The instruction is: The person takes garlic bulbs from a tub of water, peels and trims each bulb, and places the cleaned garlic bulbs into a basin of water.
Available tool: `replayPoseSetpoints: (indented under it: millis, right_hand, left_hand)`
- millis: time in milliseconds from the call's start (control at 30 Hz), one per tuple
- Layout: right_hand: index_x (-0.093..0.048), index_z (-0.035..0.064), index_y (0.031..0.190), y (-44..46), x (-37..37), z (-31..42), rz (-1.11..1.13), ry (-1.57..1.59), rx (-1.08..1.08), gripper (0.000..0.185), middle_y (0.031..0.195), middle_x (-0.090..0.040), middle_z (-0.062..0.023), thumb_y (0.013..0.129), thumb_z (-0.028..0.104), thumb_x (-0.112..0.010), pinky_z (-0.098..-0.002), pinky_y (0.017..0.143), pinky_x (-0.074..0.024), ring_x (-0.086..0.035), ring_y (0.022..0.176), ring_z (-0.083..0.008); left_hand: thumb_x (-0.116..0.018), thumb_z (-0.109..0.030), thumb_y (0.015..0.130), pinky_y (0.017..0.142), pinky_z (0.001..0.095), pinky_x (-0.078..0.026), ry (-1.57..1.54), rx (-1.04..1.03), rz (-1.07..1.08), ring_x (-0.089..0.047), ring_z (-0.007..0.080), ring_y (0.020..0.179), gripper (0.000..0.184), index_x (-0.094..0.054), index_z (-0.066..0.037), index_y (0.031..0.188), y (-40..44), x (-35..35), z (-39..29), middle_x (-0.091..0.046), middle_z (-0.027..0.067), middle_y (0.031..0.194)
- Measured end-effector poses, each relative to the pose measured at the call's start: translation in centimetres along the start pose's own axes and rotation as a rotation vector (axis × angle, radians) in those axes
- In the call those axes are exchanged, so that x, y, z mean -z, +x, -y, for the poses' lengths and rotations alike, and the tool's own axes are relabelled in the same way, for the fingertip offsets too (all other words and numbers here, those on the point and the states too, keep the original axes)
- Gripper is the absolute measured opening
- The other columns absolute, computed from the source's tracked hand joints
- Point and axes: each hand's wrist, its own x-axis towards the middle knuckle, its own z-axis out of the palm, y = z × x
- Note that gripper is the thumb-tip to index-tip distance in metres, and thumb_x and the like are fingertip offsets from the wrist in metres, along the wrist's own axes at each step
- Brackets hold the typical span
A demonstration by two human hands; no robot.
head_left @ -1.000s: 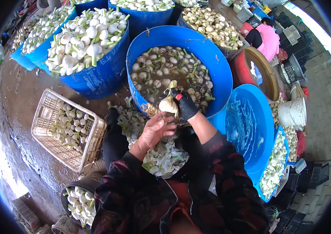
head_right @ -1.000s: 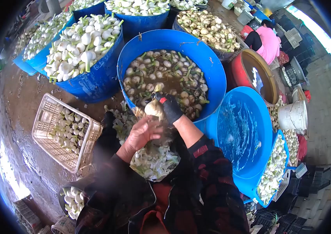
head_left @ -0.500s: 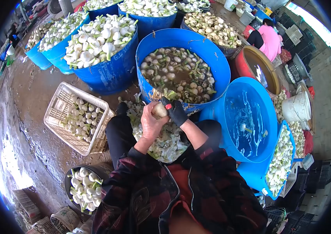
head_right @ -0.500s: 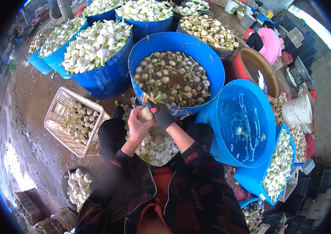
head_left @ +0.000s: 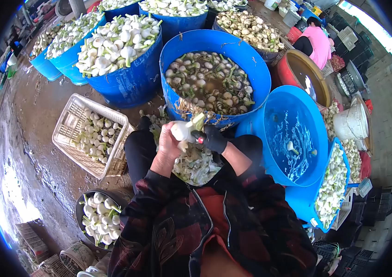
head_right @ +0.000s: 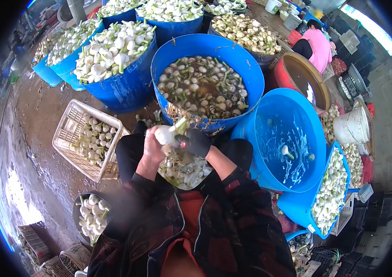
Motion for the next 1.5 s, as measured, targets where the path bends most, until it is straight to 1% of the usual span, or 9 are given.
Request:
replayPoseSetpoints:
  millis: [100, 133, 367, 567, 767, 867, 1000, 1233, 1500]
  right_hand:
    - [-0.061, -0.0014, 0.101, -1.5, 0.7, 0.9, -0.043, 0.115, 0.140, 0.038, 0.086, -0.064, -0.0163, 0.082, 0.032, -0.062, -0.0366, 0.066, -0.0454, -0.061, 0.076, -0.0241]
    - [-0.060, -0.0013, 0.100, -2.3, 0.6, 4.4, -0.255, 0.615, 0.262, 0.034, 0.088, -0.065, -0.0076, 0.080, 0.025, -0.066, -0.0329, 0.066, -0.0464, -0.060, 0.075, -0.0160]
    - [-0.061, 0.0027, 0.096, -1.7, -1.0, 3.4, -0.360, 0.597, 0.123, 0.028, 0.087, -0.064, -0.0039, 0.075, 0.018, -0.071, -0.0289, 0.070, -0.0470, -0.059, 0.079, -0.0122]
    - [-0.058, -0.0014, 0.105, -1.7, -0.8, 2.4, -0.270, 1.271, 0.144, 0.028, 0.096, -0.064, -0.0065, 0.078, 0.007, -0.063, -0.0293, 0.073, -0.0482, -0.060, 0.085, -0.0146]
    - [-0.060, -0.0001, 0.101, -1.4, -1.7, 2.7, -0.420, 0.747, 0.110, 0.029, 0.093, -0.065, -0.0092, 0.073, 0.003, -0.066, -0.0333, 0.073, -0.0482, -0.061, 0.083, -0.0180]
    - [-0.062, -0.0002, 0.088, -0.2, -3.1, -0.6, -0.535, 0.439, 0.104, 0.026, 0.081, -0.064, -0.0154, 0.066, 0.010, -0.071, -0.0372, 0.068, -0.0483, -0.063, 0.075, -0.0291]
    - [-0.061, 0.0005, 0.085, -0.5, -1.3, -0.6, -0.252, -0.371, -0.070, 0.034, 0.075, -0.061, -0.0195, 0.066, 0.026, -0.072, -0.0423, 0.067, -0.0480, -0.060, 0.076, -0.0376]
    - [-0.060, 0.0038, 0.109, -1.2, -1.2, 1.7, -0.380, 0.292, 0.283, 0.036, 0.093, -0.064, -0.0195, 0.076, 0.018, -0.066, -0.0393, 0.074, -0.0485, -0.062, 0.085, -0.0347]
    - [-0.064, 0.0032, 0.084, -1.7, 0.9, 5.9, -0.311, -0.125, 0.272, 0.015, 0.076, -0.062, -0.0184, 0.072, 0.013, -0.064, -0.0427, 0.066, -0.0468, -0.060, 0.074, -0.0365]
  left_hand:
    - [-0.059, -0.046, 0.077, 0.048, 0.0291, -0.047, -0.141, 0.232, 0.097, -0.060, 0.0198, 0.064, 0.042, -0.060, -0.010, 0.098, 1.1, 2.9, 0.6, -0.064, 0.0051, 0.084]
    - [-0.050, -0.053, 0.082, 0.046, 0.0288, -0.045, -0.052, 0.291, 0.202, -0.059, 0.0185, 0.063, 0.047, -0.059, -0.012, 0.103, 1.1, 3.0, 0.3, -0.064, 0.0053, 0.087]
    - [-0.054, -0.058, 0.081, 0.041, 0.0219, -0.040, 0.777, -0.226, -0.060, -0.053, 0.0122, 0.055, 0.055, -0.056, -0.009, 0.105, -0.7, 0.5, 2.1, -0.061, 0.0033, 0.079]
    - [-0.053, -0.059, 0.082, 0.037, 0.0213, -0.034, 0.142, 0.159, 0.112, -0.049, 0.0147, 0.047, 0.054, -0.053, -0.009, 0.103, 0.0, 1.8, 0.4, -0.058, 0.0059, 0.073]
    - [-0.063, -0.039, 0.081, 0.048, 0.0247, -0.043, 0.405, -0.256, -0.027, -0.055, 0.0135, 0.059, 0.045, -0.054, -0.002, 0.105, 0.1, 2.3, 2.1, -0.061, 0.0062, 0.082]
    - [-0.067, -0.027, 0.077, 0.050, 0.0246, -0.044, 0.291, -0.247, -0.054, -0.056, 0.0146, 0.061, 0.041, -0.053, 0.001, 0.105, -0.9, 1.3, 1.0, -0.061, 0.0084, 0.084]
    - [-0.067, -0.020, 0.075, 0.052, 0.0251, -0.045, 0.176, -0.179, 0.172, -0.058, 0.0178, 0.067, 0.043, -0.049, -0.001, 0.108, -1.6, 1.6, -0.1, -0.059, 0.0105, 0.088]
    - [-0.069, -0.003, 0.068, 0.061, 0.0239, -0.048, 0.446, -0.271, 0.044, -0.058, 0.0143, 0.077, 0.050, -0.049, -0.005, 0.114, -1.9, 1.2, -0.1, -0.059, 0.0066, 0.097]
    - [-0.073, 0.002, 0.063, 0.080, 0.0265, -0.049, 0.724, -0.352, 0.113, -0.059, 0.0126, 0.087, 0.057, -0.051, -0.001, 0.116, -1.4, 2.0, 0.0, -0.061, 0.0052, 0.101]
